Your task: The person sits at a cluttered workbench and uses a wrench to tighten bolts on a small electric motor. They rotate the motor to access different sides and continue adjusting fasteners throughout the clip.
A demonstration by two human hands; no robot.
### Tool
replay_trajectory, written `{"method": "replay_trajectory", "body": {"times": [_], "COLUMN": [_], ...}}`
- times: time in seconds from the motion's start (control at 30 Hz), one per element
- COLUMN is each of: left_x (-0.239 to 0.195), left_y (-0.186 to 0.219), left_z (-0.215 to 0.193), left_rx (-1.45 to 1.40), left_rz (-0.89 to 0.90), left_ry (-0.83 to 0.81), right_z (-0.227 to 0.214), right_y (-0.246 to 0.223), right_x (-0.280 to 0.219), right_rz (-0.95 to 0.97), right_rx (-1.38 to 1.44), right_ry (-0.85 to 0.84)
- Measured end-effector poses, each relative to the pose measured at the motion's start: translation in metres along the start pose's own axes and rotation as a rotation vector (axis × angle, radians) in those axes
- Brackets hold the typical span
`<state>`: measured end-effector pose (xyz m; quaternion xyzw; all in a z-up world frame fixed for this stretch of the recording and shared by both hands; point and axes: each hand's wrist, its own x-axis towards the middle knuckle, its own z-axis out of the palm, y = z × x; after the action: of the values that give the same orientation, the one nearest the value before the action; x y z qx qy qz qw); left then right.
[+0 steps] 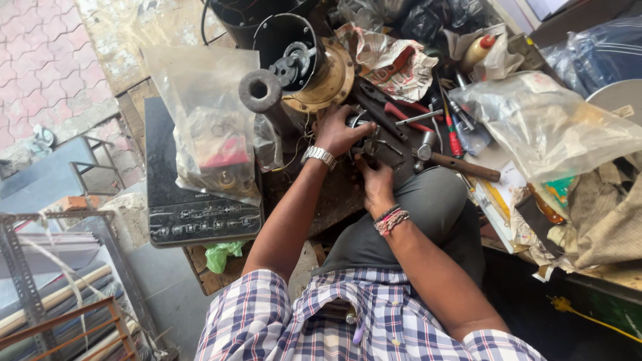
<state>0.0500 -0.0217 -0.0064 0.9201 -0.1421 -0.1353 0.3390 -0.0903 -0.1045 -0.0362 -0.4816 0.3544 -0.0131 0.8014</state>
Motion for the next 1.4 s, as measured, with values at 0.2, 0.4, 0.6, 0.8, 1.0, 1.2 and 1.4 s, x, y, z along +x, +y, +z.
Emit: {"method": "replay_trajectory", "body": {"times": [0.2, 0.4, 0.6, 0.8, 1.0, 1.2, 1.4], "left_x": [0.000, 0.000, -0.001, 0.002, 0.001, 0.003, 0.006], "left_y": [-0.001, 0.003, 0.005, 0.001, 0.000, 0.004, 0.001], "left_z": [-0.001, -0.003, -0.005, -0.001, 0.001, -0.006, -0.001], "left_rx": [0.008, 0.012, 0.033, 0.022, 0.023, -0.014, -0.002], "left_rz": [0.006, 0.018, -0.015, 0.038, 0.002, 0.024, 0.007], "left_ry": [0.026, 0.030, 0.008, 0.034, 0.025, 0.032, 0.005], "right_z": [-0.005, -0.007, -0.002, -0.004, -0.006, -0.034, -0.093], "right_y": [0.010, 0.009, 0.007, 0.013, 0.012, -0.033, -0.107], "right_x": [0.011, 0.013, 0.007, 0.014, 0.012, -0.005, 0.031], "right_rz": [-0.039, -0.046, -0.062, -0.182, -0.122, -0.633, -0.926], "right_rx": [0.051, 0.170, 0.054, 0.118, 0.053, -0.994, -1.256], "right_ry": [0.005, -0.055, 0.004, 0.001, -0.025, -0.184, 0.261]}}
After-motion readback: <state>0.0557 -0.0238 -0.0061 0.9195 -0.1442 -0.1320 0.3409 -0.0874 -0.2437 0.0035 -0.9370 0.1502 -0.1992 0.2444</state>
